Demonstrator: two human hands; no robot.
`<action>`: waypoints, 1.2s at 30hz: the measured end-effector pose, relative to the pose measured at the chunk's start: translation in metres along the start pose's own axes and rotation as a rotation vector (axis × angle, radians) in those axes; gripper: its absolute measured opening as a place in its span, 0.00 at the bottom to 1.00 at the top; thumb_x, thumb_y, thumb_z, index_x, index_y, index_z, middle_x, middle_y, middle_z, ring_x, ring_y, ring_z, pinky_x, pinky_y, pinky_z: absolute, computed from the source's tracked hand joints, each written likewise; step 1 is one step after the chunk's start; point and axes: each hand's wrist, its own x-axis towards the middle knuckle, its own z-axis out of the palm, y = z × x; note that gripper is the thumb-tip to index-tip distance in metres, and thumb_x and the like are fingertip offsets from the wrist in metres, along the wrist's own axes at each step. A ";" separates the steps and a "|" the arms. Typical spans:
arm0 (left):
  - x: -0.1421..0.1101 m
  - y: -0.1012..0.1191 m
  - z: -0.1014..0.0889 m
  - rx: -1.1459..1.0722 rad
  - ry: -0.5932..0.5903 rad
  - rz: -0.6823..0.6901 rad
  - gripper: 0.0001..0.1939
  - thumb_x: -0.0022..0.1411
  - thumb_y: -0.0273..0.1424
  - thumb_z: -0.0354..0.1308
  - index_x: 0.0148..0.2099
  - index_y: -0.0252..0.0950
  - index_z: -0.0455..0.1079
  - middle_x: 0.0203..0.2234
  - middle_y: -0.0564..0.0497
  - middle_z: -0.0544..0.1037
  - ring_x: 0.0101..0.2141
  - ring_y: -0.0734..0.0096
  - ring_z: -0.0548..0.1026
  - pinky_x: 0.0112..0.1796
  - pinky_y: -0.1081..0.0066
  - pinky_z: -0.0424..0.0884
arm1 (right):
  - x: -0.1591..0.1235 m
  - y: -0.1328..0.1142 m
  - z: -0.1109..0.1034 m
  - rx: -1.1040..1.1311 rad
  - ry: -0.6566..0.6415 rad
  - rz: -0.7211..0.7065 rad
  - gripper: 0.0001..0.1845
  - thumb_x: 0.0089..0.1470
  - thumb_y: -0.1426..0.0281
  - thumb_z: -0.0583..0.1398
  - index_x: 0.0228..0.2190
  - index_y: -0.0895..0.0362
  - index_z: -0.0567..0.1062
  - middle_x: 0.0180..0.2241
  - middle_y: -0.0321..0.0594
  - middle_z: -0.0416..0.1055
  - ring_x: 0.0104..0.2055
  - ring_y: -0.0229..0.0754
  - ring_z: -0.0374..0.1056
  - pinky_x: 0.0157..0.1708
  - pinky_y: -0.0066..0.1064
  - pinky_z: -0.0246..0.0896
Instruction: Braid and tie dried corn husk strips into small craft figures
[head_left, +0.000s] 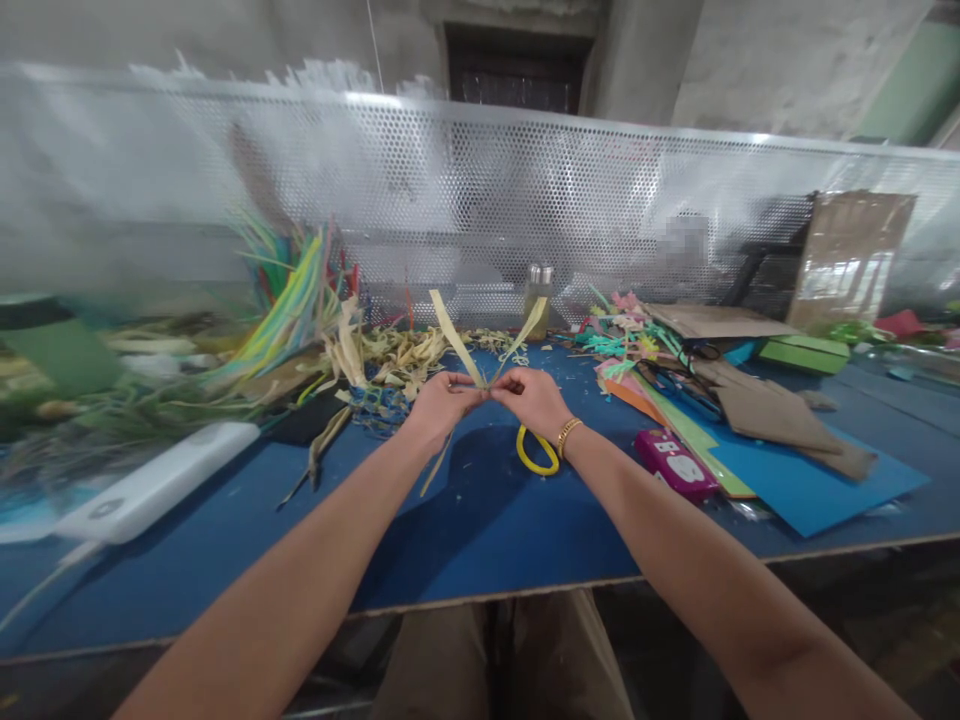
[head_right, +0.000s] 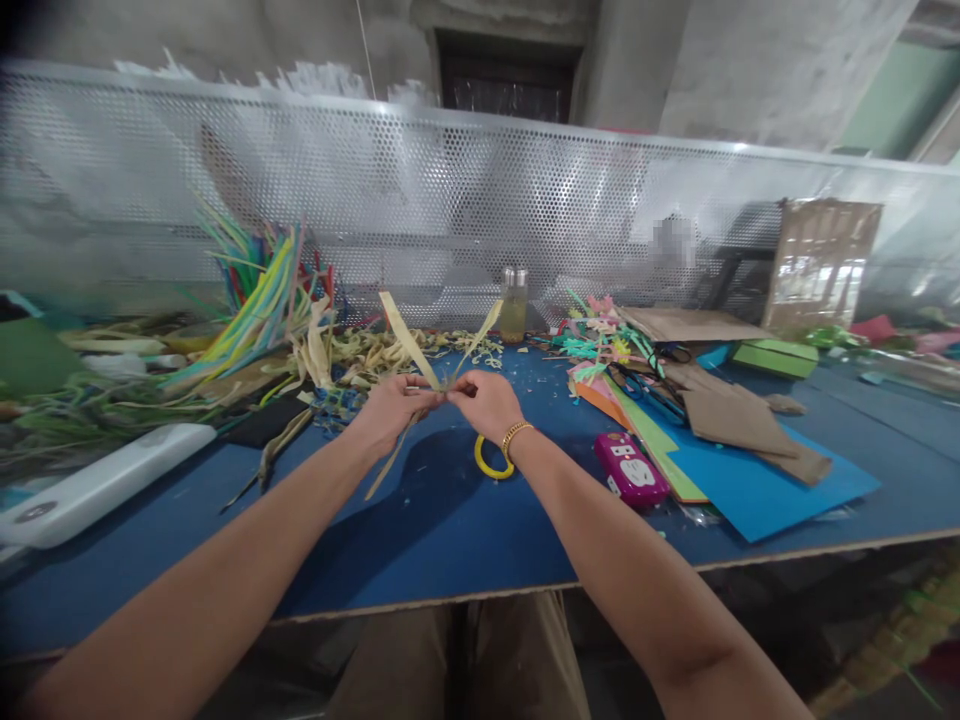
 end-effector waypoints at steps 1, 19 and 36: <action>-0.001 0.000 0.001 0.001 0.001 -0.001 0.22 0.35 0.27 0.69 0.34 0.35 0.63 0.16 0.57 0.71 0.18 0.77 0.66 0.24 0.73 0.59 | 0.000 -0.001 0.000 -0.026 0.000 -0.002 0.06 0.48 0.69 0.61 0.28 0.59 0.76 0.27 0.38 0.75 0.29 0.35 0.68 0.30 0.26 0.60; 0.004 -0.006 0.001 -0.035 0.022 -0.048 0.23 0.37 0.24 0.66 0.35 0.37 0.58 0.14 0.59 0.69 0.16 0.78 0.66 0.21 0.76 0.58 | 0.002 0.000 -0.004 -0.065 -0.059 0.053 0.15 0.49 0.59 0.61 0.26 0.60 0.74 0.25 0.37 0.72 0.27 0.35 0.64 0.27 0.25 0.55; 0.003 -0.008 0.000 -0.031 -0.170 0.000 0.12 0.39 0.30 0.68 0.28 0.33 0.70 0.15 0.57 0.69 0.16 0.82 0.61 0.19 0.76 0.53 | 0.006 0.013 0.001 -0.081 -0.146 0.099 0.13 0.55 0.63 0.54 0.25 0.58 0.70 0.22 0.34 0.65 0.24 0.33 0.61 0.27 0.24 0.57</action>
